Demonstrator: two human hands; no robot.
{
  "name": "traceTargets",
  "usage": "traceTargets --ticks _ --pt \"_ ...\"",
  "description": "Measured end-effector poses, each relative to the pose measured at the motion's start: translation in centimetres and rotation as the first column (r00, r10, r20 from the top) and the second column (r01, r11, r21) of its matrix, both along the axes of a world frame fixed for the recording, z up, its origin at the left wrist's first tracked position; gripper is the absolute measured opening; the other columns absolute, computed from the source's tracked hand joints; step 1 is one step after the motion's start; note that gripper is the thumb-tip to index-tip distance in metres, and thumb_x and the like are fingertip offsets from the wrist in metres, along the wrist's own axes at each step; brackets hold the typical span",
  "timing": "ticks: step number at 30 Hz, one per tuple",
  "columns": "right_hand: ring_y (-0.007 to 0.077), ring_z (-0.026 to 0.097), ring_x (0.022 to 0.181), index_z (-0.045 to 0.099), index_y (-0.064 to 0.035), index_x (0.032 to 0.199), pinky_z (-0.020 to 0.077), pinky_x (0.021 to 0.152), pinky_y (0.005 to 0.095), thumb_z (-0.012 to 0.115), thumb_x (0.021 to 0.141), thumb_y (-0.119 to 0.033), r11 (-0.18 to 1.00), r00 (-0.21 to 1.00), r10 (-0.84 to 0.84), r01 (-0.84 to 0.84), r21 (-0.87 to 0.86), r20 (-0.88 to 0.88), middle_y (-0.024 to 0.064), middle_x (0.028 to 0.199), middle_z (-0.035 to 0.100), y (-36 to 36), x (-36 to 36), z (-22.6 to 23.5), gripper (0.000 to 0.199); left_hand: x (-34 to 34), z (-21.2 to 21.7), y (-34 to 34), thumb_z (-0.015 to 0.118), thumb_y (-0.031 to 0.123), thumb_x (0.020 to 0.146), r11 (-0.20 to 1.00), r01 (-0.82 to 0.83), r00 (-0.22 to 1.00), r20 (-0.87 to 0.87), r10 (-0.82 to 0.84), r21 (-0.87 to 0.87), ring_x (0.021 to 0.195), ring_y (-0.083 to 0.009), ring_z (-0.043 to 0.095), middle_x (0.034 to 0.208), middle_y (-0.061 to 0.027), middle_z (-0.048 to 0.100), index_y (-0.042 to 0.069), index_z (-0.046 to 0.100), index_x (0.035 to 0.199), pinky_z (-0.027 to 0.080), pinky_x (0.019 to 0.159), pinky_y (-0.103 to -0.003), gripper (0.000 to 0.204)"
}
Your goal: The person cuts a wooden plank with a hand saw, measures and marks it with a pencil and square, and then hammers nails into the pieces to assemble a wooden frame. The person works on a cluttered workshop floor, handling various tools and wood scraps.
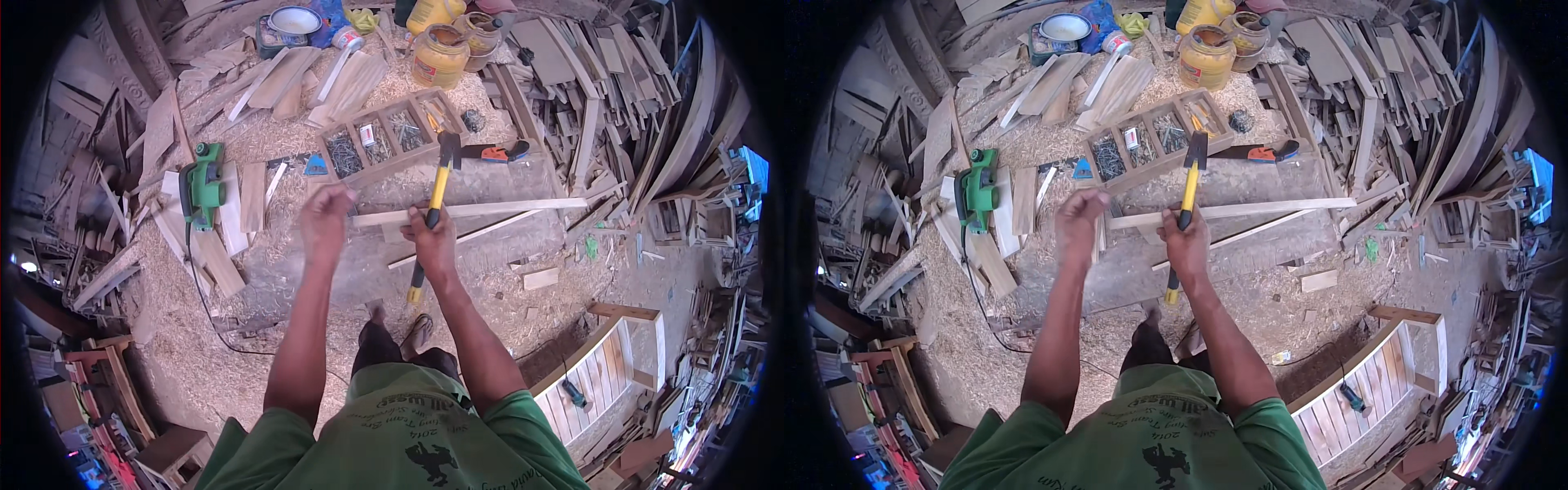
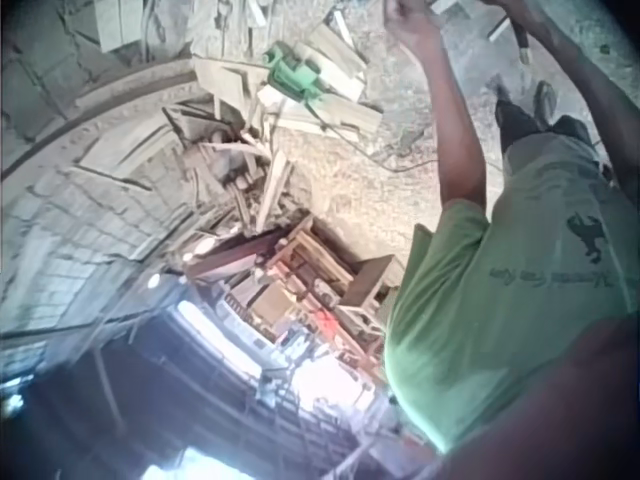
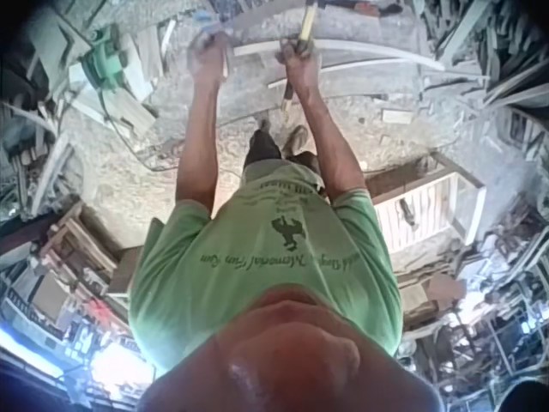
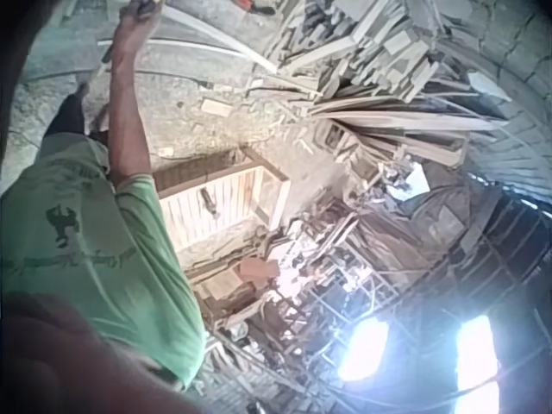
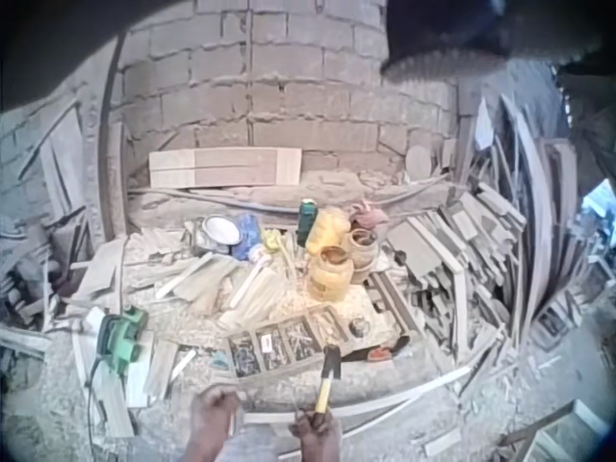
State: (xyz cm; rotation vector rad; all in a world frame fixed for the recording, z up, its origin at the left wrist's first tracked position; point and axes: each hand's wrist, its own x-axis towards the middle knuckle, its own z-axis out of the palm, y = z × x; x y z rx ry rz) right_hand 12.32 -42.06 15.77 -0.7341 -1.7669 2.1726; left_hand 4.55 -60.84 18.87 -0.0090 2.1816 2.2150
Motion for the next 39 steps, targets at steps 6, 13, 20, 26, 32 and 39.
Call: traceTargets --ticks 6,13,20,26,32,39 --pt "0.0159 0.074 0.069 0.064 0.0042 0.121 0.0606 0.064 0.0301 0.074 0.106 -0.018 0.999 0.999 0.021 -0.02 0.028 -0.038 0.0083 0.09 0.072 0.1 0.3 -0.5 0.028 4.0 -1.9 2.7 0.061 0.004 0.111 0.971 0.185 0.969 -0.135 -0.205 -0.149 0.111 -0.016 0.071 0.117 -0.0093 0.078 -0.001 0.07 0.119 0.054 0.103 -0.032 0.013" --pt "0.0162 0.075 0.07 0.064 0.0042 0.121 0.0608 0.064 0.0305 0.074 0.107 -0.017 1.0 0.998 0.012 -0.012 -0.003 -0.069 0.0095 0.091 0.072 0.2 0.4 -1.1 0.027 4.5 -4.0 3.7 0.064 0.007 0.108 0.982 0.112 0.959 -0.244 -0.146 -0.149 0.116 -0.0261 0.068 0.117 -0.0117 0.076 0.002 0.072 0.113 0.051 0.106 -0.038 0.011" --pt "0.015 0.073 0.067 0.065 0.0027 0.12 0.0585 0.061 0.03 0.075 0.107 -0.019 0.998 0.997 0.042 -0.038 0.056 -0.07 0.0072 0.087 0.071 0.2 0.5 -1.6 0.027 4.9 -3.7 3.8 0.067 0.008 0.105 0.91 0.033 0.89 -0.401 -0.215 -0.414 0.118 -0.0321 0.066 0.117 -0.0133 0.076 0.004 0.074 0.112 0.052 0.106 -0.042 0.011" --pt "0.0191 0.069 0.065 0.062 0.0028 0.136 0.0549 0.06 0.0354 0.076 0.106 -0.025 0.931 0.988 0.107 -0.14 0.337 0.115 0.0097 0.086 0.069 1.4 2.5 1.2 0.044 5.0 -3.9 4.0 0.066 0.008 0.105 0.898 -0.028 0.853 -0.479 -0.208 -0.439 0.124 -0.036 0.063 0.117 -0.0126 0.076 0.004 0.074 0.113 0.05 0.111 -0.048 0.012" --pt "0.0159 0.054 0.061 0.042 -0.0025 0.169 0.0504 0.06 0.0363 0.071 0.108 -0.019 0.779 0.973 0.23 -0.203 0.593 0.031 0.0066 0.077 0.062 1.5 9.7 8.5 0.069 5.0 -4.5 4.4 0.064 0.007 0.105 0.893 -0.096 0.835 -0.524 -0.168 -0.439 0.131 -0.0385 0.061 0.121 -0.0122 0.077 0.005 0.073 0.113 0.047 0.114 -0.05 0.012" --pt "0.0315 0.064 0.062 0.036 -0.0156 0.175 0.0534 0.064 0.0459 0.059 0.112 -0.008 0.376 0.931 0.349 -0.248 0.893 0.111 0.0209 0.079 0.066 0.8 11.5 14.2 0.067 5.0 -4.7 4.6 0.064 0.005 0.103 0.896 -0.123 0.827 -0.543 -0.145 -0.427 0.132 -0.0399 0.061 0.121 -0.0136 0.076 0.006 0.074 0.116 0.048 0.114 -0.051 0.017"
